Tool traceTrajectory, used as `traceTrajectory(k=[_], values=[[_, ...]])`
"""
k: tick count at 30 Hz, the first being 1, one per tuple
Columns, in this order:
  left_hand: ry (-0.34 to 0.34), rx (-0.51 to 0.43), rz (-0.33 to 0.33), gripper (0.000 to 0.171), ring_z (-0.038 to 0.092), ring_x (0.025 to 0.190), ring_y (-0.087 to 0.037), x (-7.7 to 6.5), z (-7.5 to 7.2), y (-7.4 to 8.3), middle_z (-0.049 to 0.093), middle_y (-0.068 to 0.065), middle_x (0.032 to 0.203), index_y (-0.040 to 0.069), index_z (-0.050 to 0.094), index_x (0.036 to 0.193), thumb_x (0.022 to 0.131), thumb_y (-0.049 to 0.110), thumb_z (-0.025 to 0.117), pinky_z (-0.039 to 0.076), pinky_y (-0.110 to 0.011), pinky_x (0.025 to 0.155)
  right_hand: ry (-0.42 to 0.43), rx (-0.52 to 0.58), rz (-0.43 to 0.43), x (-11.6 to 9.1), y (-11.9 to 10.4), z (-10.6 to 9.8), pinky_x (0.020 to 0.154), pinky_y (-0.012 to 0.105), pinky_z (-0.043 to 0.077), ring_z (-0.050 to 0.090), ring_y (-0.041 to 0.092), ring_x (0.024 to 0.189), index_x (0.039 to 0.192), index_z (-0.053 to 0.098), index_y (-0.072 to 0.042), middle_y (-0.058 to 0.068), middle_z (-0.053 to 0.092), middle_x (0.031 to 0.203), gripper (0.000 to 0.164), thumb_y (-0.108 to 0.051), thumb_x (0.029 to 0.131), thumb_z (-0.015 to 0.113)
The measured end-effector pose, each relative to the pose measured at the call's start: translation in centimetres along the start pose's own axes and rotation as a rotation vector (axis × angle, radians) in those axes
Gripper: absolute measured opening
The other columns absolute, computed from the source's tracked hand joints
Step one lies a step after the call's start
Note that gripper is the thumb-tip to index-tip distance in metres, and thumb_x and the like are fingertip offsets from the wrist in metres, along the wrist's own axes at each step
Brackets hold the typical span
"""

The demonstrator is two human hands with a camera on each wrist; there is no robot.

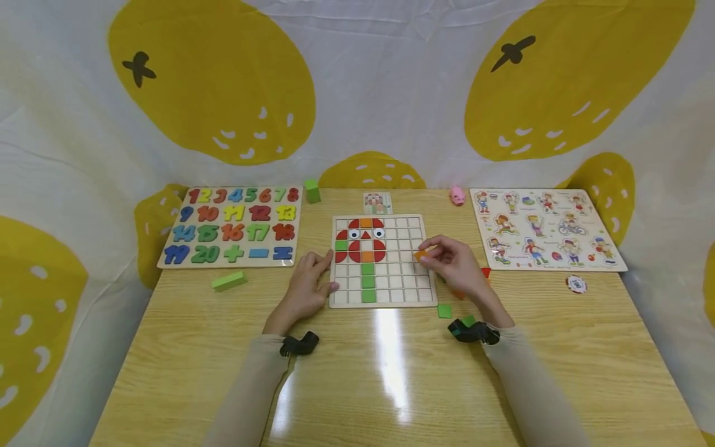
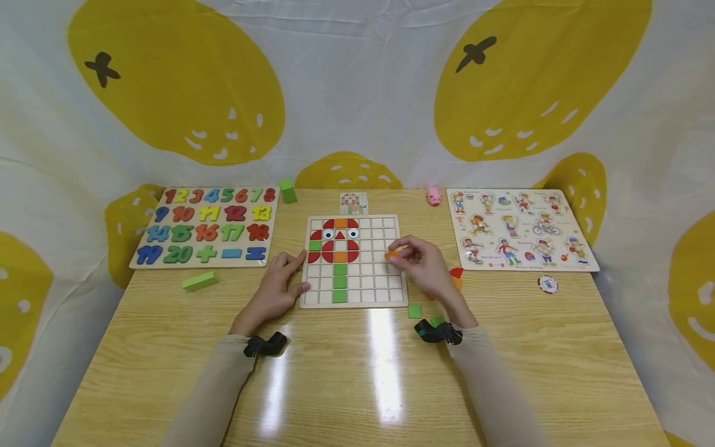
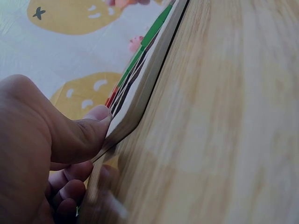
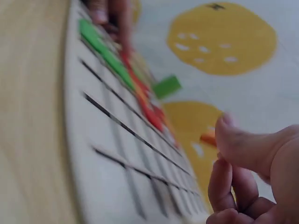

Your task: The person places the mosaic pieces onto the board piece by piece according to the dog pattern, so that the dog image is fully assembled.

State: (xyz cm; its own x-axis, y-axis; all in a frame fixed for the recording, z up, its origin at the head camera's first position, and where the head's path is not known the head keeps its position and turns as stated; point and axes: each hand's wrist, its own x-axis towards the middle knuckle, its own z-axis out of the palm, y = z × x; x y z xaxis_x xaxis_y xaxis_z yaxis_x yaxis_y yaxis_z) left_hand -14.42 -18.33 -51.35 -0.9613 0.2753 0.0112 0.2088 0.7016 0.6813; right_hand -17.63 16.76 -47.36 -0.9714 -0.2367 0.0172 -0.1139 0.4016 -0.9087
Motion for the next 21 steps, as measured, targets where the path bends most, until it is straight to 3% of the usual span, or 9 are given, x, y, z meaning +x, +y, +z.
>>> traceTrajectory(k=[4, 9, 13, 21], values=[[0.001, 0.000, 0.010, 0.072, 0.036, 0.100, -0.019, 0.0, 0.0, -0.1, 0.042, -0.003, 0.108, 0.013, 0.034, 0.154, 0.092, 0.021, 0.069, 0.031, -0.033, 0.081, -0.047, -0.062, 0.013, 0.6, -0.6, 3.9, 0.069, 0.024, 0.052, 0.064, 0.018, 0.077, 0.103, 0.069, -0.015, 0.003, 0.068, 0.088, 0.032, -0.028, 0.078, 0.084], [-0.004, -0.007, 0.004, 0.073, 0.036, 0.100, -0.019, 0.0, 0.0, -0.1, 0.042, -0.003, 0.108, 0.014, 0.034, 0.154, 0.091, 0.022, 0.069, 0.031, -0.034, 0.081, -0.033, -0.275, -0.051, 1.1, -1.1, 6.6, 0.064, 0.030, 0.044, 0.055, 0.015, 0.069, 0.099, 0.073, -0.017, -0.001, 0.063, 0.084, 0.035, -0.035, 0.072, 0.088], [-0.007, -0.006, 0.004, 0.073, 0.036, 0.100, -0.019, 0.0, 0.0, 0.0, 0.042, -0.003, 0.109, 0.014, 0.034, 0.154, 0.091, 0.022, 0.069, 0.031, -0.034, 0.082, -0.009, -0.382, -0.083, 1.3, -1.2, 7.1, 0.062, 0.032, 0.038, 0.049, 0.015, 0.068, 0.099, 0.076, -0.020, 0.000, 0.058, 0.082, 0.037, -0.039, 0.071, 0.089], [-0.009, 0.003, -0.002, 0.073, 0.036, 0.100, -0.019, 0.1, 0.0, -0.2, 0.042, -0.002, 0.109, 0.015, 0.033, 0.155, 0.092, 0.023, 0.069, 0.031, -0.034, 0.083, 0.003, -0.350, -0.121, 1.3, -1.1, 7.1, 0.059, 0.029, 0.040, 0.051, 0.012, 0.064, 0.096, 0.079, -0.019, -0.003, 0.064, 0.081, 0.020, -0.029, 0.079, 0.084]])
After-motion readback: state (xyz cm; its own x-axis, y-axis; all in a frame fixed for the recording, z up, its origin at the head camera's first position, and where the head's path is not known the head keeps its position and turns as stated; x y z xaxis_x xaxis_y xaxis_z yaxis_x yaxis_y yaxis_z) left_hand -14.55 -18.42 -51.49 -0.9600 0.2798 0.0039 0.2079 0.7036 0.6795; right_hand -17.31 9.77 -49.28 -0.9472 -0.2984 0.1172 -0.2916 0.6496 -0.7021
